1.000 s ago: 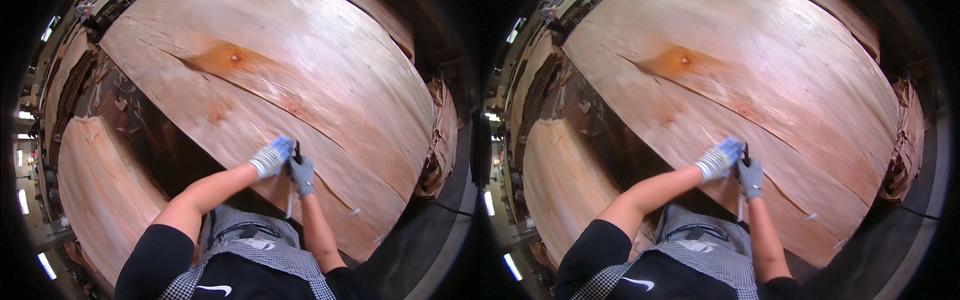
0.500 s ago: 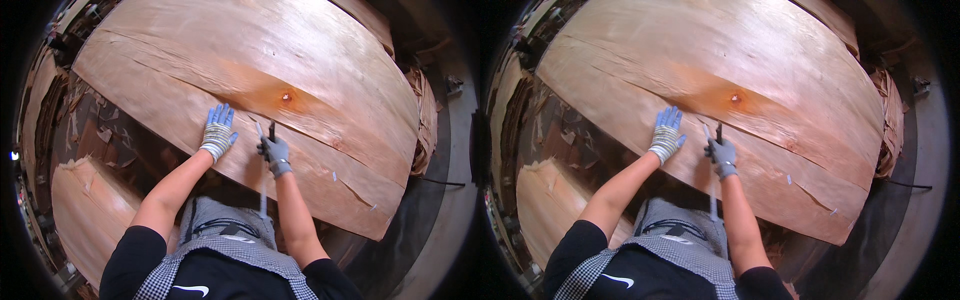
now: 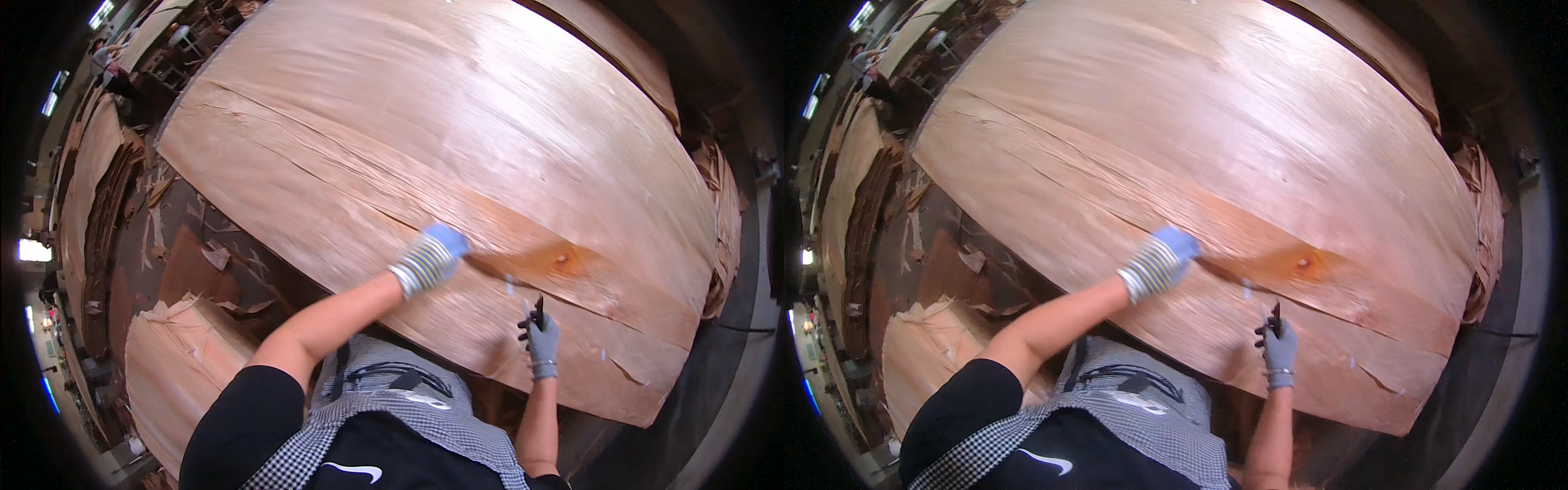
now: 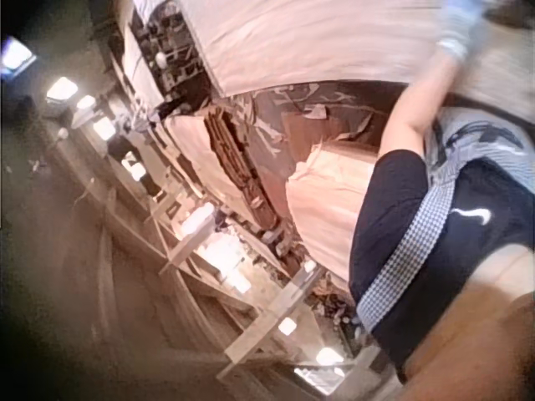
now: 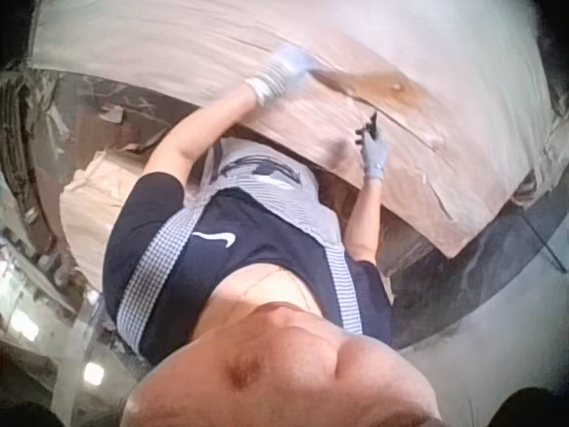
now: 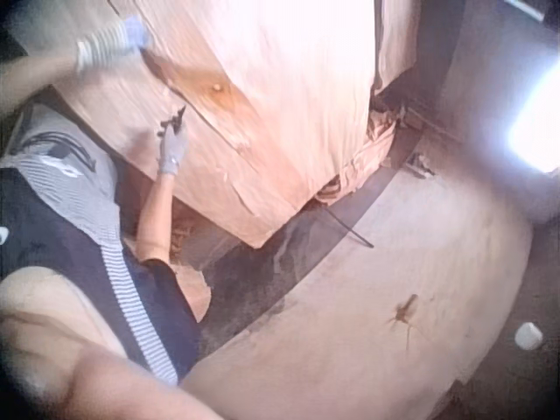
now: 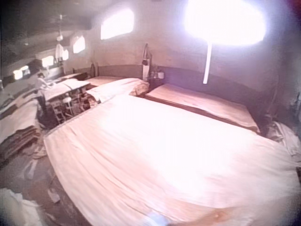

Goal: The person lifts and inspects large wood veneer sheets from a stack, using a tool to trim or separate pieces, and then uses a long measuring pole to check the dimensions of the sheets.

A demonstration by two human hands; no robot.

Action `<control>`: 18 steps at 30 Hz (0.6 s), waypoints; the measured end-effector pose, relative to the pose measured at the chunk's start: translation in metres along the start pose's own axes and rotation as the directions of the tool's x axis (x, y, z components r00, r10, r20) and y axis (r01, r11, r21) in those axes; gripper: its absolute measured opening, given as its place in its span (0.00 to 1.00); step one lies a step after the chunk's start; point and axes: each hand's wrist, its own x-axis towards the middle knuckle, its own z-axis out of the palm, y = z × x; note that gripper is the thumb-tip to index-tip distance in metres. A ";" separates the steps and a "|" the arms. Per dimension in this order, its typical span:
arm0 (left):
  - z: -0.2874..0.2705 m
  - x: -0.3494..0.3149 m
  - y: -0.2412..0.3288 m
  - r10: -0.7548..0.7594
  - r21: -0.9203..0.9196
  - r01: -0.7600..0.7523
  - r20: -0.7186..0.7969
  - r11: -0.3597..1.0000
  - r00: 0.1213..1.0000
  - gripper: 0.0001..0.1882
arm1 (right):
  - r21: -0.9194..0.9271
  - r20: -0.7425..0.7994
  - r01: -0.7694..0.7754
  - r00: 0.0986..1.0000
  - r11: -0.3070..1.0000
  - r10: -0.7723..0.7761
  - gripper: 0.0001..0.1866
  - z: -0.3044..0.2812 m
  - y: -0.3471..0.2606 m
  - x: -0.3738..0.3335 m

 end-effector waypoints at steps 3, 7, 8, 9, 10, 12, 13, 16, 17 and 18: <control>-0.084 -0.036 -0.157 -0.089 0.301 0.233 -0.424 0.925 0.901 0.08 | -0.064 0.191 -0.101 0.975 0.993 0.111 0.11 0.049 -0.036 -0.016; -0.184 -0.064 -0.316 -0.366 0.603 0.448 -0.262 0.660 0.893 0.25 | 0.003 0.378 -0.072 0.923 0.997 0.066 0.09 0.169 -0.076 -0.029; -0.201 -0.058 -0.341 -0.416 0.621 0.425 -0.170 0.659 0.894 0.28 | 0.000 0.427 -0.074 0.902 0.997 0.067 0.09 0.196 -0.085 -0.034; -0.213 -0.053 -0.358 -0.408 0.616 0.372 -0.089 0.694 0.909 0.27 | 0.003 0.429 -0.112 0.898 0.994 0.100 0.09 0.229 -0.092 -0.039; -0.227 -0.048 -0.373 -0.456 0.615 0.333 0.049 0.715 0.889 0.27 | -0.027 0.439 -0.129 0.889 0.991 0.128 0.10 0.256 -0.099 -0.044; -0.242 -0.040 -0.388 -0.487 0.604 0.258 0.250 0.754 0.837 0.23 | -0.014 0.404 -0.130 0.906 0.991 0.125 0.11 0.308 -0.109 -0.056; -0.247 -0.034 -0.392 -0.477 0.599 0.222 0.308 0.769 0.823 0.20 | -0.030 0.392 -0.095 0.915 0.995 0.099 0.12 0.328 -0.112 -0.062; -0.267 -0.015 -0.400 -0.329 0.563 0.023 0.449 0.826 0.831 0.11 | 0.042 0.394 -0.054 0.918 0.998 0.033 0.12 0.364 -0.118 -0.074; -0.274 -0.007 -0.401 -0.282 0.518 -0.052 0.544 0.854 0.791 0.07 | -0.038 0.364 -0.126 0.922 0.991 0.131 0.11 0.371 -0.120 -0.077; -0.284 0.001 -0.404 -0.280 0.594 -0.079 0.487 0.801 0.827 0.02 | -0.058 0.349 -0.131 0.926 0.990 0.143 0.11 0.380 -0.121 -0.076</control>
